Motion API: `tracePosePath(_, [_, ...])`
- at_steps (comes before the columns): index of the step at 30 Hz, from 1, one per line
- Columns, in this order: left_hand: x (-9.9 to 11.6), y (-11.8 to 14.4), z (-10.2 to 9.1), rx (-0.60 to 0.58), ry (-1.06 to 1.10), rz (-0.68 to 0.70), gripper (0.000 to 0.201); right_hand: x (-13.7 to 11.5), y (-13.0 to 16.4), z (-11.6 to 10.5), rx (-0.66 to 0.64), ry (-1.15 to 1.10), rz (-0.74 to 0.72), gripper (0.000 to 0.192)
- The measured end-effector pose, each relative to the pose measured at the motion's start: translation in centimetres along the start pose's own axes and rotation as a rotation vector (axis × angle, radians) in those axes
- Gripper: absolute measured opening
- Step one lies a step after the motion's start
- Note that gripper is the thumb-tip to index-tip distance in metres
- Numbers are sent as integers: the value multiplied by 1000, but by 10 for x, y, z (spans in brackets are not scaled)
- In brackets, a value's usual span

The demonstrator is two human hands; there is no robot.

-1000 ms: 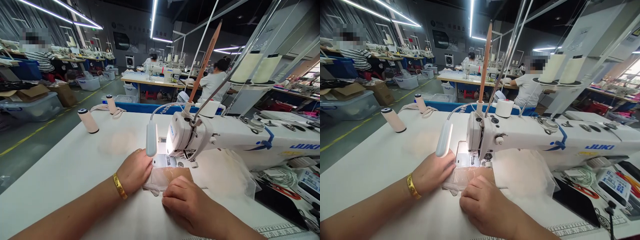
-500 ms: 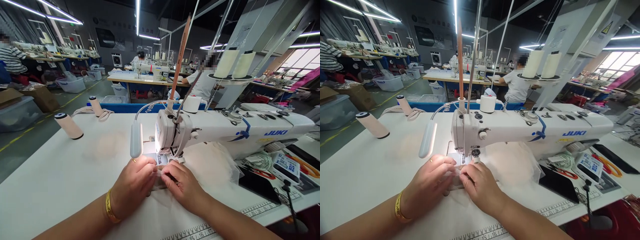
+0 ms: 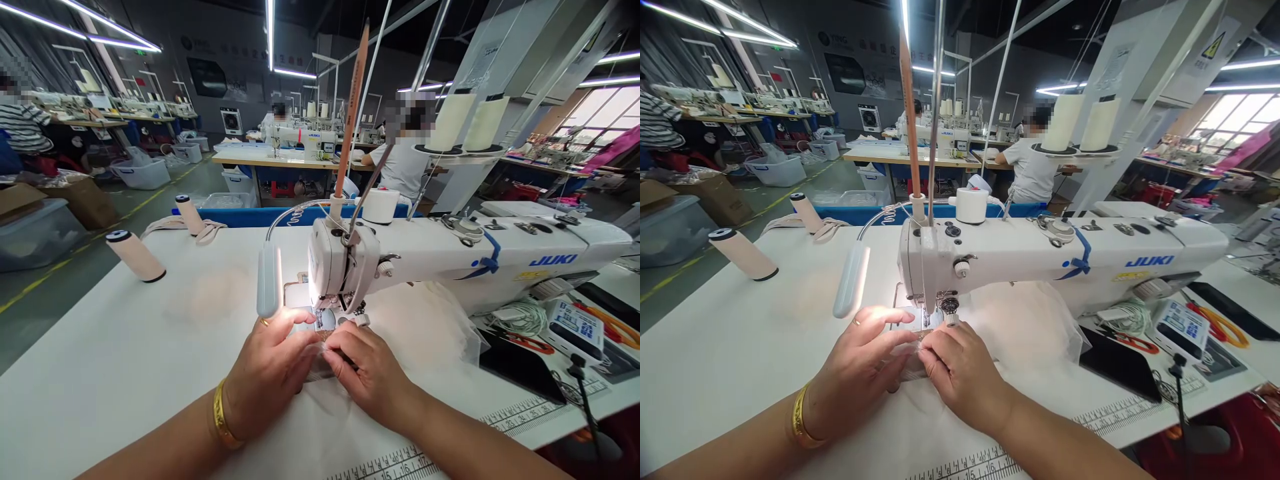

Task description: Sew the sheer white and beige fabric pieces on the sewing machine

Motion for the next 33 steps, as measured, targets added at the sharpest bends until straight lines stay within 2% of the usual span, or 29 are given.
tracePosePath(9, [-1, 0, -2, 25, -13, 11, 21, -1, 0, 0, -9, 23, -4, 17])
tracePosePath(12, [-2, 1, -1, 18, 5, -12, 20, 0, 1, -1, -15, -20, 37, 3])
tracePosePath(15, [-2, 1, 0, 3, 57, -57, 20, -1, 0, -1, -15, -65, 13, 22])
tracePosePath(19, [0, -4, -2, 7, 123, -93, 18, -3, -3, -2, 13, -133, -35, 21])
tracePosePath(22, [8, -10, -9, 1, 192, -132, 15, -10, -2, -12, 7, -177, -47, 14])
tracePosePath(25, [26, -14, -19, -63, 357, -215, 12, -32, 7, -35, -80, -213, -49, 9])
tracePosePath(27, [40, -16, -25, -131, 525, -306, 12, -45, 15, -50, -209, -254, 53, 6])
tracePosePath(30, [54, -14, -20, -311, 811, -442, 12, -47, 26, -54, -481, -470, 382, 15])
tracePosePath(31, [54, -12, -15, -368, 875, -478, 13, -44, 26, -51, -536, -526, 459, 15])
tracePosePath(33, [44, -8, 0, -433, 861, -533, 15, -30, 17, -41, -532, -484, 525, 12])
Point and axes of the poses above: each hand's wrist, its own y-axis away from the middle knuckle, its own z-axis out of the palm, x = y × z, the point moved 5 cm from there along -y, towards the middle knuckle, and after that the axes turned 7 degrees about z, right-handed, at the moved point
